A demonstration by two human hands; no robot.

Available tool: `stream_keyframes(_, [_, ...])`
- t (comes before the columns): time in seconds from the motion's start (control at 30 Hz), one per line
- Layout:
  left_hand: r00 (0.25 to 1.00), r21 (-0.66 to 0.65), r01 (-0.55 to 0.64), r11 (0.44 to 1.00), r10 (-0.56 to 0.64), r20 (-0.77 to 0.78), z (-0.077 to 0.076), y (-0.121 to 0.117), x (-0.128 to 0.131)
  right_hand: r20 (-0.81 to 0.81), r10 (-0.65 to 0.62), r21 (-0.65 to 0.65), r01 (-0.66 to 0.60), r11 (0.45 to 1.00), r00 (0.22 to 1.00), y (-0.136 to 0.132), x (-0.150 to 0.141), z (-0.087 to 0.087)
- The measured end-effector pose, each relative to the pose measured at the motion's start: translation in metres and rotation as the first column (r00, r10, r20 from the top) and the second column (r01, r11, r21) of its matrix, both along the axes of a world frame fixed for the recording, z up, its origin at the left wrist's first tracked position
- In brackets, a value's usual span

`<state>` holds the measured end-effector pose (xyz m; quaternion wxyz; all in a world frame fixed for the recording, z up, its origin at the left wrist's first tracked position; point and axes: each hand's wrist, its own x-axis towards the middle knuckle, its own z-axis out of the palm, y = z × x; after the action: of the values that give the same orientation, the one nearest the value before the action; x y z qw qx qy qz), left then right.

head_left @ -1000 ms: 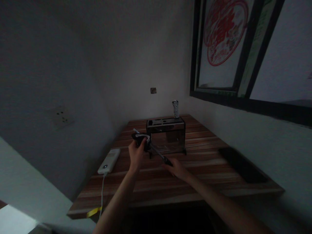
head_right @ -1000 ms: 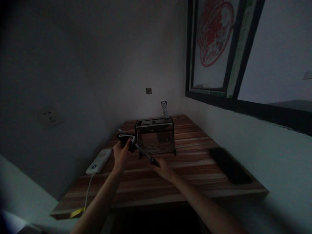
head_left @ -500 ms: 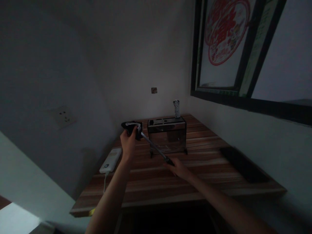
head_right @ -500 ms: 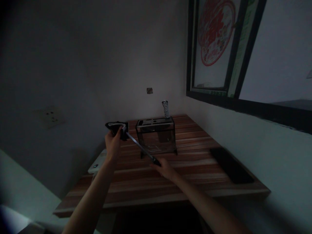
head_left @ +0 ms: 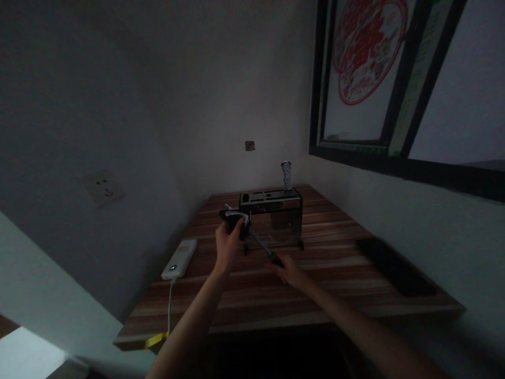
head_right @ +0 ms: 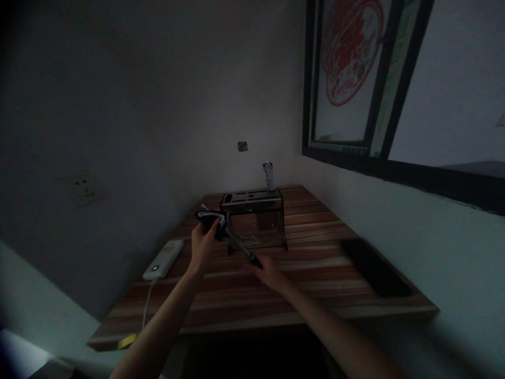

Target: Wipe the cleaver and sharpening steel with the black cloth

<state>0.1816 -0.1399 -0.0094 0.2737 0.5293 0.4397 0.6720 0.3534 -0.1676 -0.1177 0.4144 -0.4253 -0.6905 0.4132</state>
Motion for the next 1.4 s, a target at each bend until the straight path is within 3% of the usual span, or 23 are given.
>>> stream_keyframes(0.27, [0.940, -0.194, 0.246, 0.950, -0.283, -0.192, -0.060, -0.012, 0.032, -0.037, 0.018, 0.024, -0.017, 1.000, 0.999, 0.001, 0.001, 0.001])
stream_keyframes(0.37, [0.930, -0.197, 0.281, 0.939, -0.317, -0.185, -0.072, -0.015, 0.034, -0.030, 0.022, 0.027, -0.021, 0.999, 0.999, 0.002, 0.002, -0.001])
stream_keyframes(0.9, [0.926, -0.169, 0.285, 0.943, -0.317, -0.207, -0.075, -0.014, 0.031, -0.012, -0.017, 0.031, 0.017, 0.999, 1.000, -0.003, 0.000, 0.007])
stream_keyframes(1.07, [0.946, -0.156, 0.230, 0.961, -0.258, -0.195, -0.073, -0.011, 0.027, -0.030, 0.002, 0.048, 0.000, 0.999, 1.000, -0.003, -0.002, 0.010])
stream_keyframes(1.4, [0.992, -0.076, 0.086, 0.993, -0.092, -0.089, -0.045, -0.001, 0.005, -0.001, 0.003, 0.035, -0.003, 0.999, 1.000, 0.000, -0.003, 0.005])
